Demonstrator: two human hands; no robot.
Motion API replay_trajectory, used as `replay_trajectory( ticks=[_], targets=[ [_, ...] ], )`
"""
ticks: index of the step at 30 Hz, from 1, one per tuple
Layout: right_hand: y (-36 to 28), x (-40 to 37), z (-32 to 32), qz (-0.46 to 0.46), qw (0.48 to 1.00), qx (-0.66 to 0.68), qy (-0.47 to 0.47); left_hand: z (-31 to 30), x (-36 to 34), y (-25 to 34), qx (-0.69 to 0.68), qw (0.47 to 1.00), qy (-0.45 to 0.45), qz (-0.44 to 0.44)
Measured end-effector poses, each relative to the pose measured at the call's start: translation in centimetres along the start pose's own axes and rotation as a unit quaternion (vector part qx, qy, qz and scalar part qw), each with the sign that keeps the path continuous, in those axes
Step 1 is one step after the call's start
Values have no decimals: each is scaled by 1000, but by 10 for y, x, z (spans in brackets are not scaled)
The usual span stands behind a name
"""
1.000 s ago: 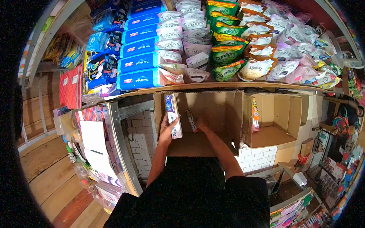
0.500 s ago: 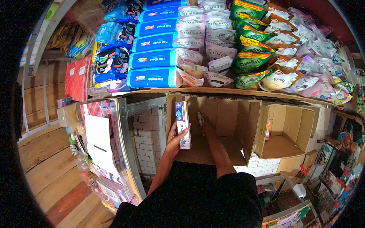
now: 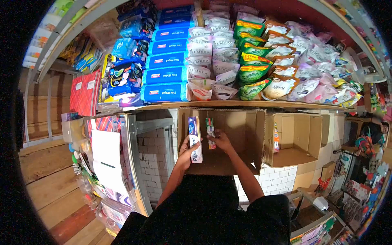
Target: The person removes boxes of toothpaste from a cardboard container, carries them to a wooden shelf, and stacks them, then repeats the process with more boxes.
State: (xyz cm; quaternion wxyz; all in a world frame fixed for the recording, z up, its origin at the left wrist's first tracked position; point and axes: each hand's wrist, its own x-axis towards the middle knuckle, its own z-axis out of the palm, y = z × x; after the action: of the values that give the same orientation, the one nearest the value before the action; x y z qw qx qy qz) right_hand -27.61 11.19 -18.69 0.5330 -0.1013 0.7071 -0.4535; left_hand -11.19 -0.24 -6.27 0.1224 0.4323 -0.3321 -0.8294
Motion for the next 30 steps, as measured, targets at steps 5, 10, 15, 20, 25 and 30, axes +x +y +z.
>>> replay_trajectory(
  ticks=[5,10,15,20,25,30],
  targets=[
    [-73,-76,1,-75,995,68,10,5,-9,9,2,1000,-16,14],
    [-102,-124,17,-104,991,86,10,2,-22,18,5,997,-62,38],
    [-119,-156,44,-158,984,69,47,-7,-44,36,39,991,-127,35],
    [-118,-169,58,-211,974,77,33,-10,-65,48,48,990,-125,48],
    [-129,-163,52,-210,976,36,-38,-18,-82,44,49,991,-90,83],
    [-161,-171,49,-234,970,32,-65,-11,-118,48,46,991,-49,116]
  ],
)
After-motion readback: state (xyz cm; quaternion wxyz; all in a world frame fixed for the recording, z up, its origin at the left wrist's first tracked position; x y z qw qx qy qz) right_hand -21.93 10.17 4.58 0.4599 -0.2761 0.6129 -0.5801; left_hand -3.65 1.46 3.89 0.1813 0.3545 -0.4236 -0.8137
